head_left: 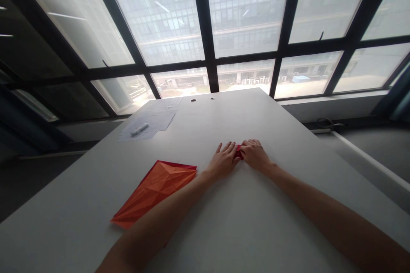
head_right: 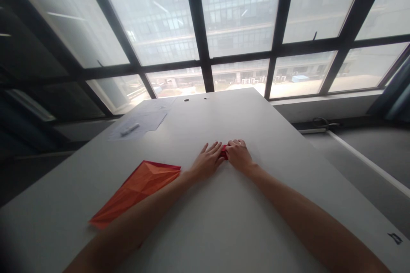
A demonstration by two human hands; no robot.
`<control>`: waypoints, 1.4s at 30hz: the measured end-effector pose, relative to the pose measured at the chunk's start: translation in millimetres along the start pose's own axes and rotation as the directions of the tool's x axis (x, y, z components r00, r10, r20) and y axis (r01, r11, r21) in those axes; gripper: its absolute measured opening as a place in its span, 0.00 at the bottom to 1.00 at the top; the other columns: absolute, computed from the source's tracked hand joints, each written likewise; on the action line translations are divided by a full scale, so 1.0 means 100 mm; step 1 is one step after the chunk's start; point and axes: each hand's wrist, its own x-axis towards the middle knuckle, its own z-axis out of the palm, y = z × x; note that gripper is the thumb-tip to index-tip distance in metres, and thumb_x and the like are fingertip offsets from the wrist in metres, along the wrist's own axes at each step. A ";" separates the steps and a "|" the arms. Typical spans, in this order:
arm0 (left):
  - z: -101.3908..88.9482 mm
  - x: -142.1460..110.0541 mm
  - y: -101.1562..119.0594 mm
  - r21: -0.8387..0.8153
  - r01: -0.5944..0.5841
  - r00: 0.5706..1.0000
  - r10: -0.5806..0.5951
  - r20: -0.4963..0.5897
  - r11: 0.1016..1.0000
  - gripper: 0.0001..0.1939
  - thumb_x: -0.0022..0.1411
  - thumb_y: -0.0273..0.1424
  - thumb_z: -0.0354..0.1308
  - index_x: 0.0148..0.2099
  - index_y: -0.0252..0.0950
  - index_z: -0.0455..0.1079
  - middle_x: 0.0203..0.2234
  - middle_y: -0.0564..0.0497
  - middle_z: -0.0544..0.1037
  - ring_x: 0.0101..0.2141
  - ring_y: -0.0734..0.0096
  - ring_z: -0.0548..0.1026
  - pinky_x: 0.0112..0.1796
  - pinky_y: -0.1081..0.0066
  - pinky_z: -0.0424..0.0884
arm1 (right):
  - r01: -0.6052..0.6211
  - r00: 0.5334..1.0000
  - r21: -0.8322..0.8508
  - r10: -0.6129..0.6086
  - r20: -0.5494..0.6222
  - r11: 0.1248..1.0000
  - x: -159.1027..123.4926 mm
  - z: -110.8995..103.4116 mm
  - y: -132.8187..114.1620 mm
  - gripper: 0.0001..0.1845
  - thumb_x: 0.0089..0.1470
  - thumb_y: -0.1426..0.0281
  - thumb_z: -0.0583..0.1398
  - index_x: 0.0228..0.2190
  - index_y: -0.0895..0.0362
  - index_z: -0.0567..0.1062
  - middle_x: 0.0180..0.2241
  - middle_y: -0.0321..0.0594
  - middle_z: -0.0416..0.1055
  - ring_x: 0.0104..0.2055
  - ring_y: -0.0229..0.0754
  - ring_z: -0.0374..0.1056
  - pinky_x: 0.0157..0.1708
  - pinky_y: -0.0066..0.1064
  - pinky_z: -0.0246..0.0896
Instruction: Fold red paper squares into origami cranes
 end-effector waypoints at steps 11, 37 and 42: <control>0.10 0.00 -0.04 -0.025 0.054 0.988 -0.050 0.148 0.998 0.36 0.72 0.49 0.32 0.73 0.34 0.40 0.70 0.42 0.46 0.69 0.59 0.43 0.65 0.51 0.42 | 0.063 0.996 0.121 -0.071 0.059 0.991 -0.02 0.16 0.00 0.25 0.65 0.73 0.47 0.61 0.58 0.65 0.62 0.49 0.63 0.64 0.45 0.57 0.65 0.40 0.43; 0.05 -0.02 -0.02 0.107 0.207 0.977 -0.200 -0.068 0.973 0.33 0.72 0.43 0.34 0.71 0.27 0.46 0.70 0.37 0.46 0.69 0.54 0.41 0.66 0.52 0.40 | -0.010 0.990 0.085 -0.002 0.141 0.996 -0.05 0.20 0.04 0.28 0.68 0.64 0.43 0.66 0.58 0.56 0.68 0.49 0.50 0.70 0.49 0.45 0.66 0.52 0.37; 0.06 0.04 -0.04 -0.028 0.040 0.998 -0.038 0.046 0.999 0.27 0.74 0.37 0.35 0.70 0.35 0.50 0.68 0.43 0.55 0.67 0.65 0.52 0.65 0.60 0.48 | 0.009 0.995 0.085 -0.017 0.096 0.996 -0.05 0.21 0.04 0.26 0.67 0.70 0.44 0.63 0.58 0.60 0.66 0.48 0.54 0.69 0.47 0.49 0.65 0.48 0.41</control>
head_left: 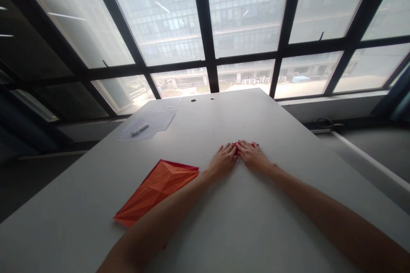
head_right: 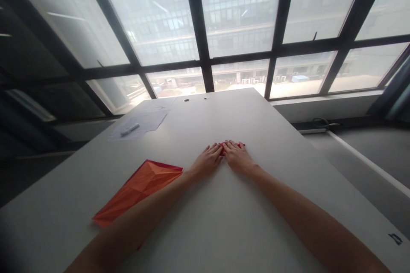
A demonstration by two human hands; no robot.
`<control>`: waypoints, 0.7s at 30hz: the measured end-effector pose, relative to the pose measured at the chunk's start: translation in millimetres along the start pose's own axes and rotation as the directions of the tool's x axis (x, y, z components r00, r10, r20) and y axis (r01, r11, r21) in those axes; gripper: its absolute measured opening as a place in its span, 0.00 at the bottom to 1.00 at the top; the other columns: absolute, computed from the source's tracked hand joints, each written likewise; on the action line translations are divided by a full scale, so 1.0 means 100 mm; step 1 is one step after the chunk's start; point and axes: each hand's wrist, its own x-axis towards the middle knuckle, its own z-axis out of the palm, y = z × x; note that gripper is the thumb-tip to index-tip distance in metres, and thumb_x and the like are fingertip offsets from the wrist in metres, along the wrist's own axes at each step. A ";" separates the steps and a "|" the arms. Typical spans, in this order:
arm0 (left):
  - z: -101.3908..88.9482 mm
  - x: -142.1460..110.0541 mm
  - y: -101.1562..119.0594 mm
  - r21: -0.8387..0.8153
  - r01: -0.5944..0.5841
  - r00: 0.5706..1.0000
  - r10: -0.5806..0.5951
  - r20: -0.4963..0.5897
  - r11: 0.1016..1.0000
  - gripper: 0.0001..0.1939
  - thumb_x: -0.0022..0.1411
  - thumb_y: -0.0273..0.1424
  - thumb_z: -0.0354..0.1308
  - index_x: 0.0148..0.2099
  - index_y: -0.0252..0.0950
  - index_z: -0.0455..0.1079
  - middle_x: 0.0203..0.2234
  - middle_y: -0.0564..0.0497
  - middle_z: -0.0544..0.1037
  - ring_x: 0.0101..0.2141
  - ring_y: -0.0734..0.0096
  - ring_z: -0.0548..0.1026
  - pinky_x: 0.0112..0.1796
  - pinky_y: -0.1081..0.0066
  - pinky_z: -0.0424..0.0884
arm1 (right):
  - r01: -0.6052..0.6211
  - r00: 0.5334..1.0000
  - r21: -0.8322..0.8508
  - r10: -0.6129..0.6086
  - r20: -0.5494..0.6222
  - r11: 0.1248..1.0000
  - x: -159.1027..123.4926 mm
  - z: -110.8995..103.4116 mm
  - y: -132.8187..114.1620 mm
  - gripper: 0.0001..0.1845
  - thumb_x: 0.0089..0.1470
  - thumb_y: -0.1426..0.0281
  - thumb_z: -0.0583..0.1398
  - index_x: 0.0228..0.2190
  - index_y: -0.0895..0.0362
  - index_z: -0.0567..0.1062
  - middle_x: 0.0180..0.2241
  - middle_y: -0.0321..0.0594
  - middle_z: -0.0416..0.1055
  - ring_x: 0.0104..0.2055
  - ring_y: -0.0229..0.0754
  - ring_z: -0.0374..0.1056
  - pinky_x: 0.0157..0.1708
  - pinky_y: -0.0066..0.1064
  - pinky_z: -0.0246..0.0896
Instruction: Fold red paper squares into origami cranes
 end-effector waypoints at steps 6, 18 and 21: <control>0.06 0.01 -0.08 -0.088 -0.051 0.998 0.047 -0.047 0.995 0.23 0.73 0.37 0.41 0.66 0.39 0.61 0.64 0.46 0.64 0.64 0.63 0.60 0.63 0.62 0.54 | -0.172 0.962 0.099 0.189 -0.197 0.980 0.06 -0.04 0.07 0.19 0.67 0.68 0.48 0.49 0.56 0.75 0.51 0.46 0.74 0.53 0.45 0.66 0.54 0.33 0.54; 0.03 0.02 -0.16 -0.246 0.142 0.955 -0.199 -0.221 0.959 0.11 0.63 0.34 0.59 0.47 0.39 0.77 0.42 0.48 0.77 0.45 0.61 0.71 0.49 0.65 0.66 | -0.152 0.947 0.207 0.203 -0.251 0.966 0.07 0.00 0.14 0.08 0.59 0.71 0.58 0.34 0.55 0.79 0.39 0.43 0.73 0.45 0.44 0.65 0.48 0.33 0.56; 0.04 0.02 -0.16 -0.184 0.220 0.942 -0.258 -0.216 0.958 0.16 0.63 0.37 0.60 0.51 0.41 0.76 0.45 0.46 0.75 0.47 0.58 0.69 0.51 0.62 0.65 | -0.152 0.945 0.214 0.206 -0.256 0.965 0.08 0.01 0.15 0.08 0.60 0.71 0.58 0.34 0.56 0.78 0.39 0.44 0.73 0.45 0.45 0.65 0.48 0.33 0.56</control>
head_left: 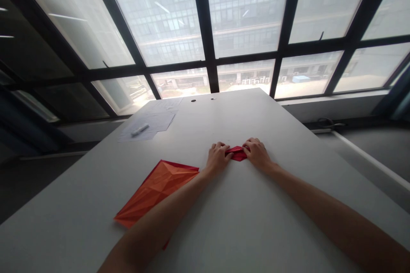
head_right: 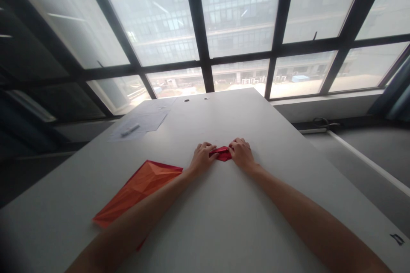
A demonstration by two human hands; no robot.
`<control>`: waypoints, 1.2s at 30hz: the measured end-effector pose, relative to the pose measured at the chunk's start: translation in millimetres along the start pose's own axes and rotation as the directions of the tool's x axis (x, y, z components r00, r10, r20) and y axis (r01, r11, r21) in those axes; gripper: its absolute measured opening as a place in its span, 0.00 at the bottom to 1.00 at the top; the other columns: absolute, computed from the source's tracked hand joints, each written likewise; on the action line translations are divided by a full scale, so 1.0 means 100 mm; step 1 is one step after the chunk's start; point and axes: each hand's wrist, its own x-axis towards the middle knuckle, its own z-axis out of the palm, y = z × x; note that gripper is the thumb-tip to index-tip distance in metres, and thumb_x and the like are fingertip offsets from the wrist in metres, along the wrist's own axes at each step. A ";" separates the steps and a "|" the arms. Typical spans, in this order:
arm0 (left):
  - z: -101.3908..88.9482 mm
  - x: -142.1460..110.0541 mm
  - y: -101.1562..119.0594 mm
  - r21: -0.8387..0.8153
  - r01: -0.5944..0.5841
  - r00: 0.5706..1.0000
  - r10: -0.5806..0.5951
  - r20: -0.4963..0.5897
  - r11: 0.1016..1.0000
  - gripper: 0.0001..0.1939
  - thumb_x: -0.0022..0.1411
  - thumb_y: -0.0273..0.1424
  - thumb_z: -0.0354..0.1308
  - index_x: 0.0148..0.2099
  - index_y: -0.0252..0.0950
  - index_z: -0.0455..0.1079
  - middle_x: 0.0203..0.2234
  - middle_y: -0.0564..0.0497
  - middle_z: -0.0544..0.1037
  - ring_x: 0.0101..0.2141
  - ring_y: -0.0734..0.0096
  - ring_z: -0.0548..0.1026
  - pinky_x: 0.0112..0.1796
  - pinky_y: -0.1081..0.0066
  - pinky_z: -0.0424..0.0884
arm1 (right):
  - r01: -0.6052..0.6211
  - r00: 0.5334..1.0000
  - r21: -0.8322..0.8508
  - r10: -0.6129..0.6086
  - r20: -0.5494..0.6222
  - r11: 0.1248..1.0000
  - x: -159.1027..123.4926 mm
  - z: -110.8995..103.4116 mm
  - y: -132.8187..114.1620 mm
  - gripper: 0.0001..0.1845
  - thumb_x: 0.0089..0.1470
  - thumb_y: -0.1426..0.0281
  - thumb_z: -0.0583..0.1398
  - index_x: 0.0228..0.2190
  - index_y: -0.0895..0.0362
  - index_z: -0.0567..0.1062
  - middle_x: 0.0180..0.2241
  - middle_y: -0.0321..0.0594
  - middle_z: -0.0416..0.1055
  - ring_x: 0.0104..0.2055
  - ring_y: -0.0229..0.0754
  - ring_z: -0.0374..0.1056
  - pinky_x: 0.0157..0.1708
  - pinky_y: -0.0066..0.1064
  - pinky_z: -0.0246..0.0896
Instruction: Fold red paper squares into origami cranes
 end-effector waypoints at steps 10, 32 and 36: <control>0.00 0.02 0.00 -0.109 0.064 0.998 -0.063 0.006 0.992 0.11 0.58 0.33 0.64 0.45 0.41 0.74 0.40 0.49 0.78 0.45 0.58 0.71 0.47 0.62 0.65 | 0.007 1.000 0.073 -0.005 -0.027 0.997 -0.01 0.01 -0.02 0.04 0.55 0.74 0.59 0.35 0.55 0.72 0.36 0.42 0.74 0.41 0.44 0.66 0.42 0.34 0.56; -0.13 -0.02 0.10 -0.064 -0.193 0.942 0.166 -0.291 0.979 0.06 0.69 0.32 0.55 0.43 0.43 0.74 0.39 0.53 0.81 0.42 0.68 0.76 0.48 0.65 0.64 | 0.350 0.902 0.094 -0.308 -0.301 0.932 -0.01 -0.14 -0.11 0.06 0.56 0.76 0.60 0.31 0.54 0.75 0.44 0.43 0.74 0.48 0.47 0.65 0.48 0.38 0.56; -0.14 -0.01 0.09 -0.052 -0.171 0.965 0.156 -0.210 0.984 0.07 0.68 0.31 0.55 0.43 0.43 0.75 0.41 0.52 0.80 0.44 0.68 0.75 0.50 0.65 0.63 | 0.309 0.945 0.054 -0.300 -0.127 0.950 0.00 -0.13 -0.11 0.08 0.56 0.78 0.58 0.32 0.54 0.74 0.40 0.43 0.74 0.44 0.46 0.65 0.47 0.37 0.55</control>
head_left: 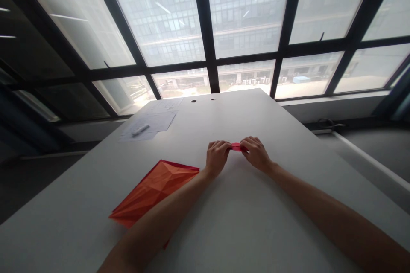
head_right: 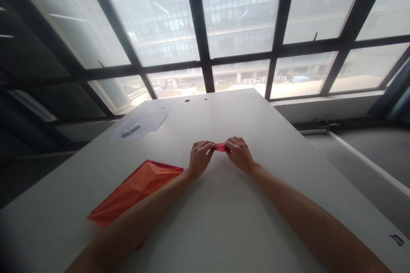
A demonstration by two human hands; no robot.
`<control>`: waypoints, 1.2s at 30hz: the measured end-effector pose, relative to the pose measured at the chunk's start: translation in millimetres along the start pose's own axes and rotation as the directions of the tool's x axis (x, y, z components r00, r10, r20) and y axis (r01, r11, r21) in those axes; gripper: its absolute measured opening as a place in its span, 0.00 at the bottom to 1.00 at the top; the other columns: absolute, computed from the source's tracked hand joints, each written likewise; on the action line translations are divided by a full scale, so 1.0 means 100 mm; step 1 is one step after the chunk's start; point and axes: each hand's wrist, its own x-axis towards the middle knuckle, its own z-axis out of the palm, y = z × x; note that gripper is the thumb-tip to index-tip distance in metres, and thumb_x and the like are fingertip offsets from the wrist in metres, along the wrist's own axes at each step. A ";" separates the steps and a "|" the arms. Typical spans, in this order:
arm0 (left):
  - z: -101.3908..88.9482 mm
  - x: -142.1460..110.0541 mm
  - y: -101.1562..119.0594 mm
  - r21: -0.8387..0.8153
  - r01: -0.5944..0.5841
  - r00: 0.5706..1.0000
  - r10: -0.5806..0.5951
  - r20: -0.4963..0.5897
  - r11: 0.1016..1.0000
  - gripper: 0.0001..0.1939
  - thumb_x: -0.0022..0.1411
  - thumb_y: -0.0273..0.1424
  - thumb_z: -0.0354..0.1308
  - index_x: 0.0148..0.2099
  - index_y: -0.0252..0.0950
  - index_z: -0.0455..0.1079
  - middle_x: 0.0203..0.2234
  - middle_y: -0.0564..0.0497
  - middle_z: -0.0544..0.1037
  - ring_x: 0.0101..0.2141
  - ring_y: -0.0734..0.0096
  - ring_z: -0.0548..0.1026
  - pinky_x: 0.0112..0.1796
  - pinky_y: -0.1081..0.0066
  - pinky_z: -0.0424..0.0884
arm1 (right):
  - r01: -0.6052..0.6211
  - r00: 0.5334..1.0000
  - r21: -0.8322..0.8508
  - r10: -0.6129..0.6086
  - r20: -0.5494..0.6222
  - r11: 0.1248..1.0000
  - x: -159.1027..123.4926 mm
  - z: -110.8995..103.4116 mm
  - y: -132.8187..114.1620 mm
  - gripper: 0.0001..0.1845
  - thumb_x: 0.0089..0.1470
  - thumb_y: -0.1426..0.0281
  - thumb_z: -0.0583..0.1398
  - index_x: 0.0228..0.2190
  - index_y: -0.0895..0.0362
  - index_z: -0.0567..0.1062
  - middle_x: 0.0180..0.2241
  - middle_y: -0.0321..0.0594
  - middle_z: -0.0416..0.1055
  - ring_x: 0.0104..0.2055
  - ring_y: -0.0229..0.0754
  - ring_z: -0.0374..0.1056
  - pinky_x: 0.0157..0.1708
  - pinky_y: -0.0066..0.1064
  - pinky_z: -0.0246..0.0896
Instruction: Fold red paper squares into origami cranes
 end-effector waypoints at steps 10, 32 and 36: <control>0.07 -0.02 -0.03 -0.075 0.070 0.968 -0.049 0.245 0.995 0.11 0.66 0.39 0.56 0.42 0.42 0.78 0.40 0.49 0.79 0.44 0.64 0.73 0.49 0.66 0.67 | -0.065 0.970 -0.069 0.079 0.231 0.996 -0.02 -0.04 -0.01 0.06 0.54 0.67 0.63 0.35 0.54 0.78 0.38 0.41 0.74 0.44 0.46 0.66 0.46 0.35 0.56; 0.06 0.04 -0.09 -0.171 0.171 0.955 -0.120 0.273 0.970 0.18 0.65 0.29 0.53 0.54 0.41 0.75 0.42 0.50 0.80 0.45 0.62 0.74 0.51 0.64 0.68 | -0.099 0.982 0.040 0.091 0.165 0.994 -0.02 0.08 0.10 0.12 0.60 0.75 0.57 0.39 0.51 0.80 0.39 0.39 0.76 0.46 0.44 0.67 0.50 0.35 0.58; 0.04 0.01 -0.03 -0.057 0.076 0.948 -0.054 0.314 0.995 0.20 0.68 0.27 0.48 0.56 0.45 0.73 0.47 0.50 0.78 0.48 0.62 0.73 0.54 0.62 0.65 | -0.097 0.981 0.052 0.086 0.174 0.994 -0.02 0.07 0.08 0.13 0.60 0.75 0.57 0.40 0.51 0.80 0.41 0.39 0.75 0.47 0.43 0.67 0.50 0.34 0.59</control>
